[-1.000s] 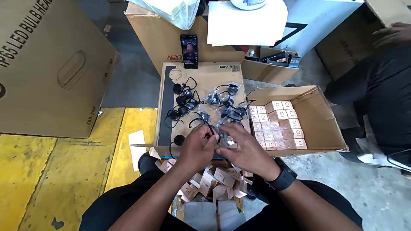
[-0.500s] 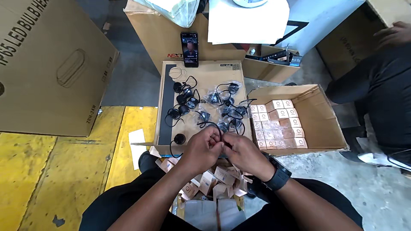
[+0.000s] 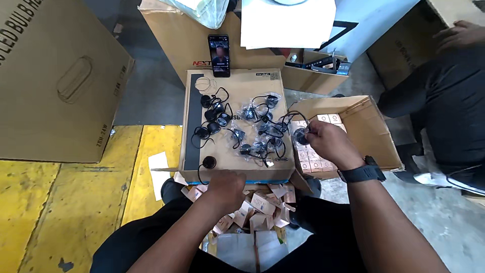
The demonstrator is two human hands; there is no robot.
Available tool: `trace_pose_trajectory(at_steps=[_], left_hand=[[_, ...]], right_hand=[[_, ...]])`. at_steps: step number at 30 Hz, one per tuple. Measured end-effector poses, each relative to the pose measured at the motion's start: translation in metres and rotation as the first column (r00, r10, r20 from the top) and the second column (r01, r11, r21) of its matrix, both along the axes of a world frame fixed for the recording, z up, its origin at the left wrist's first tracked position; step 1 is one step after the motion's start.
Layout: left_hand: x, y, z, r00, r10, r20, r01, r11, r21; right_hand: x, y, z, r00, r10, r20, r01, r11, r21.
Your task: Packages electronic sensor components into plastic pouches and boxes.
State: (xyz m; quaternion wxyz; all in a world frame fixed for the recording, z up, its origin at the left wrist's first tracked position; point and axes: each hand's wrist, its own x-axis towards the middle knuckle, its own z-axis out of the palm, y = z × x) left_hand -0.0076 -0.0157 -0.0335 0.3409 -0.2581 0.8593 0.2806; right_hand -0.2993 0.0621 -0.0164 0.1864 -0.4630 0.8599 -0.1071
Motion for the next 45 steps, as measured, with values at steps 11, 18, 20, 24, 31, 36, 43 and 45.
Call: trace_pose_trajectory(at_steps=[11,18,20,24,31,36,43,45], left_hand=[[0.0,0.0,0.0,1.0,-0.013,-0.006,0.013,1.0,-0.023],[0.001,0.0,0.0,1.0,-0.009,-0.01,0.009,1.0,-0.024],[0.0,0.001,0.0,1.0,-0.011,-0.004,0.011,1.0,-0.018],[0.002,-0.003,0.003,1.0,0.02,0.013,-0.02,0.999,-0.025],[0.028,-0.053,0.012,0.948,0.306,-0.093,-0.319,0.915,-0.246],[0.033,-0.062,0.017,0.928,0.371,-0.034,-0.366,0.891,-0.27],[0.039,-0.074,0.019,0.896,0.442,-0.05,-0.437,0.856,-0.275],[0.045,-0.082,0.015,0.875,0.479,-0.063,-0.475,0.83,-0.292]], right_hand=[[-0.013,-0.019,-0.062,0.99,0.07,0.125,-0.094,0.976,0.196],[-0.02,-0.02,-0.067,0.974,-0.006,0.228,-0.029,0.989,0.148],[-0.021,-0.019,-0.069,0.976,-0.021,0.215,-0.008,0.991,0.132],[-0.02,-0.02,-0.07,0.977,-0.083,0.199,0.055,0.989,0.139],[-0.026,-0.017,-0.076,0.987,-0.008,0.162,-0.006,0.996,0.086],[-0.025,-0.018,-0.073,0.981,0.188,0.046,-0.192,0.972,0.137],[-0.015,-0.019,-0.076,0.935,0.352,0.049,-0.353,0.935,0.031],[-0.012,-0.019,-0.074,0.944,0.32,0.076,-0.323,0.946,0.034]])
